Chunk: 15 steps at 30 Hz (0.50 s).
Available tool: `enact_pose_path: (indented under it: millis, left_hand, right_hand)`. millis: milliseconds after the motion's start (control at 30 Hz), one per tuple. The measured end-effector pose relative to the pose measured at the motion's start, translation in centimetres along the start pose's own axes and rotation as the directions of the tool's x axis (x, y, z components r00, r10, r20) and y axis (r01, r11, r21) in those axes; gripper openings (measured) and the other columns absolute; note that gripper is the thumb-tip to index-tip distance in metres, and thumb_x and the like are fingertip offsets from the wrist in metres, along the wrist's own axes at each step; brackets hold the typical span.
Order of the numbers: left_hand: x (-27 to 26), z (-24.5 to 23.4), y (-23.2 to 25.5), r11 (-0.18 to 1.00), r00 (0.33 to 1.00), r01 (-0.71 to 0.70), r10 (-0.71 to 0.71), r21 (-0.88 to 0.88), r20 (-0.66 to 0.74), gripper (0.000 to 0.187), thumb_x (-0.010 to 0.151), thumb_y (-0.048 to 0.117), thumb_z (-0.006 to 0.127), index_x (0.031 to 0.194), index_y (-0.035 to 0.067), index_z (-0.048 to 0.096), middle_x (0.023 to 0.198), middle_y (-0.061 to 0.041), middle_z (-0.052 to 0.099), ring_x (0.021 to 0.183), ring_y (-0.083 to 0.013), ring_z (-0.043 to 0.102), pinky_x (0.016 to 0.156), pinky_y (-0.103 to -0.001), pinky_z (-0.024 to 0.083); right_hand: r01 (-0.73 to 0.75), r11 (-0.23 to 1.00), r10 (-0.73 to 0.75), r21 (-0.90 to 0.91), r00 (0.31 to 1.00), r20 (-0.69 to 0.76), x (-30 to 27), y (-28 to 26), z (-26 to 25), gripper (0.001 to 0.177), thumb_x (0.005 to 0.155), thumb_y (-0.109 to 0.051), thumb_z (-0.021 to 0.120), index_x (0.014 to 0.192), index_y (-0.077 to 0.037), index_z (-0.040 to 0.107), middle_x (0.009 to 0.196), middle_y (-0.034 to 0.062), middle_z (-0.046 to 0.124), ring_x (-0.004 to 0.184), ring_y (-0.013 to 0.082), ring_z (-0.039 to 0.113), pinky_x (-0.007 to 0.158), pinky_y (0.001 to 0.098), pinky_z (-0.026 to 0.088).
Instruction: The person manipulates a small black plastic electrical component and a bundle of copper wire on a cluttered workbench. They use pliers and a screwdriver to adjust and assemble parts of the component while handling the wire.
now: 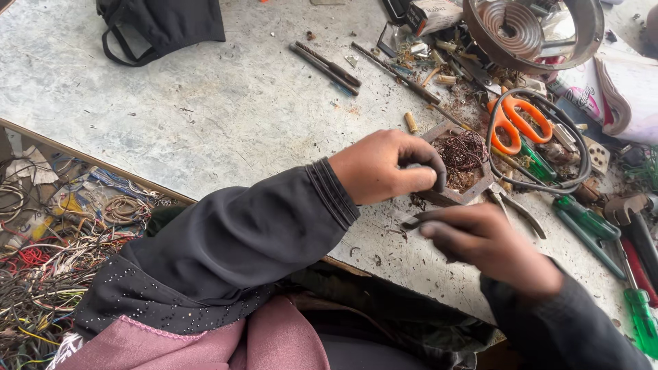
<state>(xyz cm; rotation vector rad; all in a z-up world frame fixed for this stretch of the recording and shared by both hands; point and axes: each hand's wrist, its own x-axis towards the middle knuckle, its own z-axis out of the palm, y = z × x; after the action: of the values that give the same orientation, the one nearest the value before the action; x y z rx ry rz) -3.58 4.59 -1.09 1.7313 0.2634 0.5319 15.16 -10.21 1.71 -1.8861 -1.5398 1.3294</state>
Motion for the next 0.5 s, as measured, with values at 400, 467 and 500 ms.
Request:
enact_pose_path:
  millis: [400,467,500]
  left_hand:
    - [-0.2,-0.9,-0.7,0.643,0.951,-0.194,-0.062,-0.741,-0.303,0.029,0.098,0.022,0.053,0.115,0.003,0.067,0.104,-0.011,0.072,0.092,-0.0188,0.067,0.080,-0.036,0.060]
    - [-0.3,-1.1,-0.4,0.518,0.936,-0.266,-0.061,-0.813,-0.345,0.028,0.099,0.020,0.052,0.118,0.003,0.064,0.108,-0.012,0.070,0.097,-0.0197,0.069,0.085,-0.036,0.062]
    - [-0.2,-1.1,-0.3,0.507,0.923,-0.306,-0.051,-0.806,-0.382,0.029,0.100,0.019,0.052,0.120,0.002,0.063,0.110,-0.012,0.069,0.100,-0.0192,0.069,0.088,-0.036,0.062]
  right_hand:
    - [0.479,0.877,-0.460,0.038,0.859,-0.225,-1.5,0.6,2.7,0.044,0.091,-0.008,0.072,0.133,0.002,0.060,0.094,0.0054,0.065,0.082,0.0091,0.059,0.069,0.0258,0.051]
    - [0.371,0.909,-0.334,0.190,0.921,-0.199,-1.3,0.7,2.8,0.054,0.091,-0.007,0.068,0.143,-0.004,0.055,0.086,0.0023,0.067,0.066,0.0059,0.054,0.056,0.0233,0.047]
    - [0.308,0.914,-0.269,0.264,0.947,-0.176,-1.2,0.7,2.9,0.059,0.091,-0.007,0.067,0.147,-0.007,0.052,0.082,0.0008,0.068,0.058,0.0043,0.052,0.050,0.0220,0.045]
